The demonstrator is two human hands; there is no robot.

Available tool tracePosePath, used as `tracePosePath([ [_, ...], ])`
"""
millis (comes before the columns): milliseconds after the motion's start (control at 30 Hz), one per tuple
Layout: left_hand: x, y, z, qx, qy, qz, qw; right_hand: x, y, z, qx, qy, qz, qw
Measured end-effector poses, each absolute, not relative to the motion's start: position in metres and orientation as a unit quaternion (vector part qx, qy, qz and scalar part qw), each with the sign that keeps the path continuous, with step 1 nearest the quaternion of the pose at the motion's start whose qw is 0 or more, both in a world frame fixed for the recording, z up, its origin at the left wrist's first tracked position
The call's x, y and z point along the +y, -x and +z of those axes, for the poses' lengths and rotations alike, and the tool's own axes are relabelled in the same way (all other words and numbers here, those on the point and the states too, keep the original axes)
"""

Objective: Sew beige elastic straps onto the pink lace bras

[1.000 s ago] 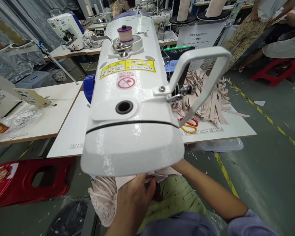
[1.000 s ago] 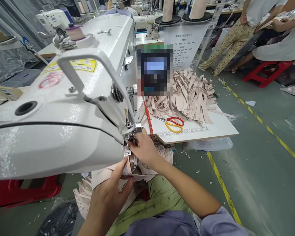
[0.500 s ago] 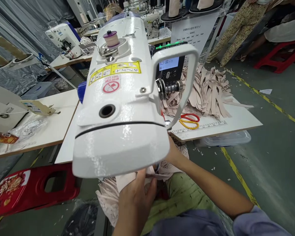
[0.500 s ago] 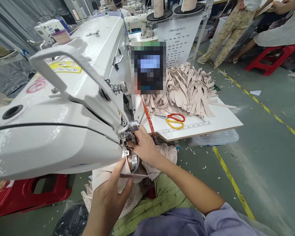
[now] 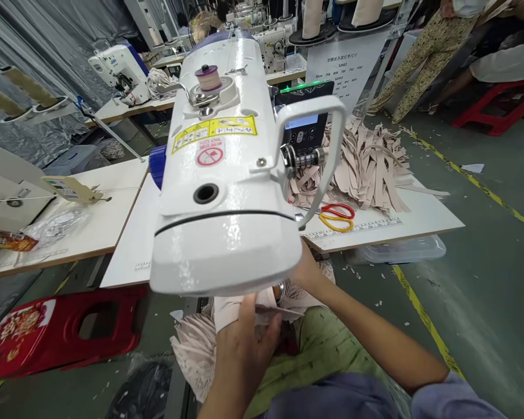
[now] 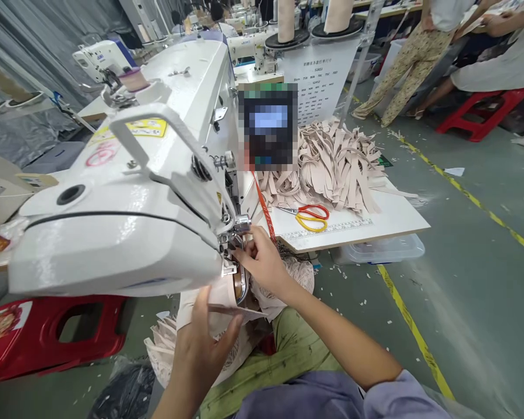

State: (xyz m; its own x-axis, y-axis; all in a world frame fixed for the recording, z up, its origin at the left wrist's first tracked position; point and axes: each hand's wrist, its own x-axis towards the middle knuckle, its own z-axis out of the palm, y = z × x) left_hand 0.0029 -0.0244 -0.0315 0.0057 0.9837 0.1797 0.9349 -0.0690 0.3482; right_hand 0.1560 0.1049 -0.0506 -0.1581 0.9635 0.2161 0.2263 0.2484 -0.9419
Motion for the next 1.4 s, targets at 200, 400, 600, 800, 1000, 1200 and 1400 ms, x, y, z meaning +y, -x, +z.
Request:
tracePosePath([
  [200,-0.037,-0.019,-0.064,0.692,-0.689,0.213,0.043,0.064,-0.186,-0.056,-0.569,0.428,0.529,0.461],
  [400,-0.079,-0.049,-0.071,0.576,-0.775,0.247,0.076,0.013,-0.197,-0.043,-0.600,0.443,0.552,0.373],
  [600,-0.071,-0.022,-0.017,0.500,-0.771,0.310,0.243,0.005,-0.212,-0.040,-0.504,0.409,0.672,0.357],
  [800,-0.034,-0.023,-0.003,0.509,-0.791,0.200,0.275,0.012,-0.214,-0.027,-0.758,0.295,0.545,0.202],
  [1000,-0.012,-0.019,-0.041,0.552,-0.589,0.197,0.556,0.012,-0.202,-0.060,-0.894,0.366,0.161,0.204],
  [1200,-0.018,-0.021,-0.041,0.549,-0.512,0.278,0.599,0.014,-0.212,-0.066,-0.793,0.411,0.335,0.301],
  [1400,-0.026,-0.029,-0.033,0.570,-0.503,0.309,0.572,0.004,-0.207,-0.058,-0.831,0.402,0.232,0.305],
])
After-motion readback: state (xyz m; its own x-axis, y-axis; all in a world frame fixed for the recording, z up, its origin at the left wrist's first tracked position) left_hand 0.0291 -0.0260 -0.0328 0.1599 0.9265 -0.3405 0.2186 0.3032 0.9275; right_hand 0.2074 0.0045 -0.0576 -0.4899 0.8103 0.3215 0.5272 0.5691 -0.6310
